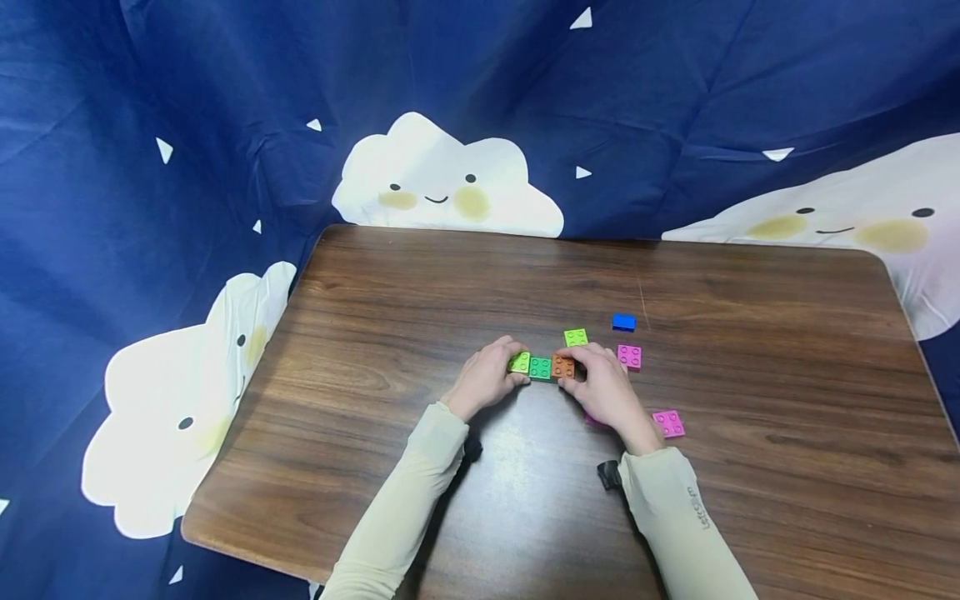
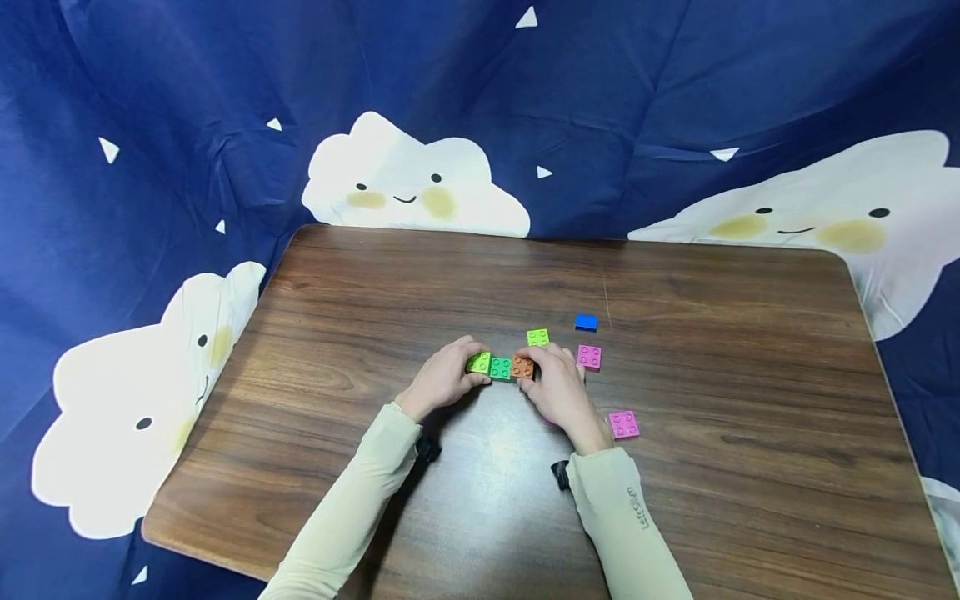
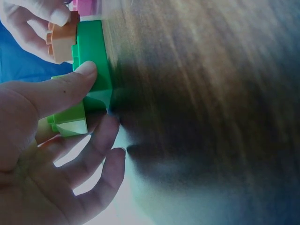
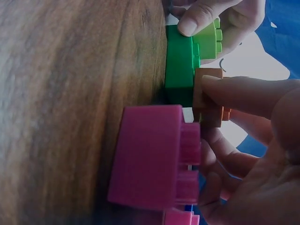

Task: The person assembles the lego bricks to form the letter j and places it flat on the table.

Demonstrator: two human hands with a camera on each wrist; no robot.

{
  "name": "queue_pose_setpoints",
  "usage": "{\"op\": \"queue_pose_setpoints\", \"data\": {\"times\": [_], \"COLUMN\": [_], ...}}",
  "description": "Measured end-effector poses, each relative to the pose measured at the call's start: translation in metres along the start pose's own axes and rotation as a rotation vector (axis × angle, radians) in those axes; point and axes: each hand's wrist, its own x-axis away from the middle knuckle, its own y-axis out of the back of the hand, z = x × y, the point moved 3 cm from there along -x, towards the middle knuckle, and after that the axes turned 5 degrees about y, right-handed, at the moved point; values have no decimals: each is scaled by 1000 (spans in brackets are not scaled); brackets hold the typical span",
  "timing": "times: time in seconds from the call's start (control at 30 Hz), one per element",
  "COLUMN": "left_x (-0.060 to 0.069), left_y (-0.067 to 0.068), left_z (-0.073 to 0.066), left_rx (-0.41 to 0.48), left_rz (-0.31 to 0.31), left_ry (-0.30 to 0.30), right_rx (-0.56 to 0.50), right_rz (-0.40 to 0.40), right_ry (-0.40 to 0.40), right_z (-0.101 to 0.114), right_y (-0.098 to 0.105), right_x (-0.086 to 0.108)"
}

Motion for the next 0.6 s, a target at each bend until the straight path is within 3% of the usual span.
{"op": "queue_pose_setpoints", "data": {"times": [0.6], "left_x": [1], "left_y": [0], "left_z": [-1], "left_rx": [-1], "left_rz": [-4], "left_ry": [-3], "right_rx": [53], "right_rz": [-17], "right_ry": [-10], "right_z": [-1], "right_y": [-2], "right_x": [-4]}}
